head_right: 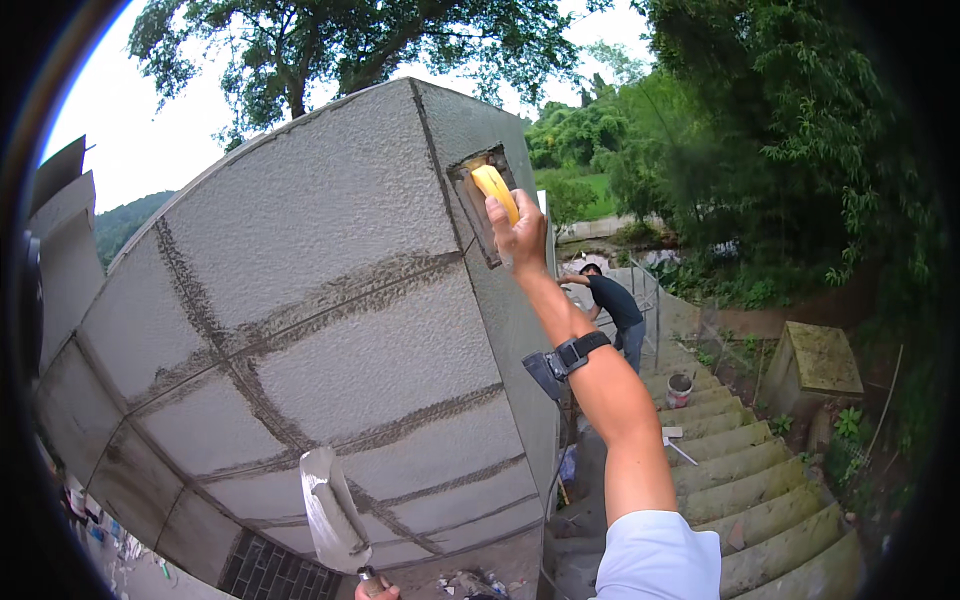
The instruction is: Smoothing and applying plaster or grout to the seams of a tiled exterior wall.
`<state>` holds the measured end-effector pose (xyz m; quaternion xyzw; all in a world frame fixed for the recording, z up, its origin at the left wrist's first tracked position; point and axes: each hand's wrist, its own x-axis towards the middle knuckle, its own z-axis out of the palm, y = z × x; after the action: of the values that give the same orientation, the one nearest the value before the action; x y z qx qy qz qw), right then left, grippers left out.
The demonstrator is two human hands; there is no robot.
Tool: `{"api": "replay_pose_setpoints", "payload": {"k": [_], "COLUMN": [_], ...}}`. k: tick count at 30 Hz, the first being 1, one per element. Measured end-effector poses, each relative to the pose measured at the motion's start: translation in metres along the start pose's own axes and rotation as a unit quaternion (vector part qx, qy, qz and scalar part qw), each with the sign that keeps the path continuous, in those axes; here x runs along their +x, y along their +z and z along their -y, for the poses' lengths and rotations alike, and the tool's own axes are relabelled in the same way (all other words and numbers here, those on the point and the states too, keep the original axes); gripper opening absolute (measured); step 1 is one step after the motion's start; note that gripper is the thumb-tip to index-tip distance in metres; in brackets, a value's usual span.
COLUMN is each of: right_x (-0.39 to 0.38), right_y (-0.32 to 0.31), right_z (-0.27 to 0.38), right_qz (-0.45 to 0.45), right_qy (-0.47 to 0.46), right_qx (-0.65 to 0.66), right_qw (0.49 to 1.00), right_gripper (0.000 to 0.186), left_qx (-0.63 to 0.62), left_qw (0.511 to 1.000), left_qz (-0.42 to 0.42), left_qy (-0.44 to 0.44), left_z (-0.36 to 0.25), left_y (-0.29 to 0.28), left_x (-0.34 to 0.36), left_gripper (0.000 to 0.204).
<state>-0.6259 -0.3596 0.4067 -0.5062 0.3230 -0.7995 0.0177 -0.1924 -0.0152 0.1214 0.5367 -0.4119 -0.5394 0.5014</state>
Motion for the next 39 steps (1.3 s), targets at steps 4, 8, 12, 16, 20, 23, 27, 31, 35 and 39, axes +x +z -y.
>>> {"api": "replay_pose_setpoints", "payload": {"k": [4, 8, 12, 16, 20, 23, 27, 31, 35, 39], "right_x": [-0.029, -0.026, 0.011, 0.069, 0.129, 0.168, 0.164, 0.072, -0.032, -0.096], "right_y": [-0.005, 0.021, 0.025, 0.046, 0.075, 0.08, 0.07, 0.012, -0.051, -0.062], "right_z": [-0.043, -0.038, -0.03, -0.008, 0.021, 0.027, 0.023, 0.024, -0.023, -0.059], "right_qz": [0.005, -0.015, -0.021, -0.062, -0.105, -0.147, -0.142, 0.087, 0.16, 0.147], "right_qy": [-0.033, -0.115, -0.139, -0.18, -0.208, -0.226, -0.152, 0.044, 0.239, 0.281], "right_qx": [-0.045, -0.075, -0.076, -0.069, -0.087, -0.126, -0.052, 0.22, 0.259, 0.236], "right_qw": [0.998, 0.99, 0.987, 0.979, 0.968, 0.955, 0.977, 0.971, 0.922, 0.919], "right_gripper": [0.047, 0.046, 0.046, 0.048, 0.05, 0.055, 0.058, 0.045, 0.04, 0.038], "left_qx": [0.004, 0.018, 0.029, 0.039, 0.015, 0.007, 0.009, 0.011, 0.034, 0.052], "left_qw": [1.0, 1.0, 1.0, 0.999, 0.999, 1.0, 1.0, 0.999, 0.998, 0.994], "left_qz": [-0.001, 0.013, 0.007, 0.0, -0.006, 0.008, 0.019, 0.032, 0.045, 0.069], "left_qy": [-0.027, -0.014, -0.004, -0.029, -0.03, -0.027, -0.02, -0.016, -0.038, -0.065], "left_z": [-0.003, -0.009, -0.015, -0.02, -0.018, -0.021, -0.018, -0.015, -0.013, -0.009], "left_y": [0.003, -0.001, 0.002, 0.0, -0.004, 0.001, 0.005, 0.004, 0.018, 0.025], "left_x": [0.009, 0.012, 0.019, 0.02, 0.023, 0.028, 0.031, 0.024, 0.027, 0.03], "left_gripper": [0.018, 0.017, 0.016, 0.016, 0.016, 0.017, 0.017, 0.017, 0.016, 0.015]}}
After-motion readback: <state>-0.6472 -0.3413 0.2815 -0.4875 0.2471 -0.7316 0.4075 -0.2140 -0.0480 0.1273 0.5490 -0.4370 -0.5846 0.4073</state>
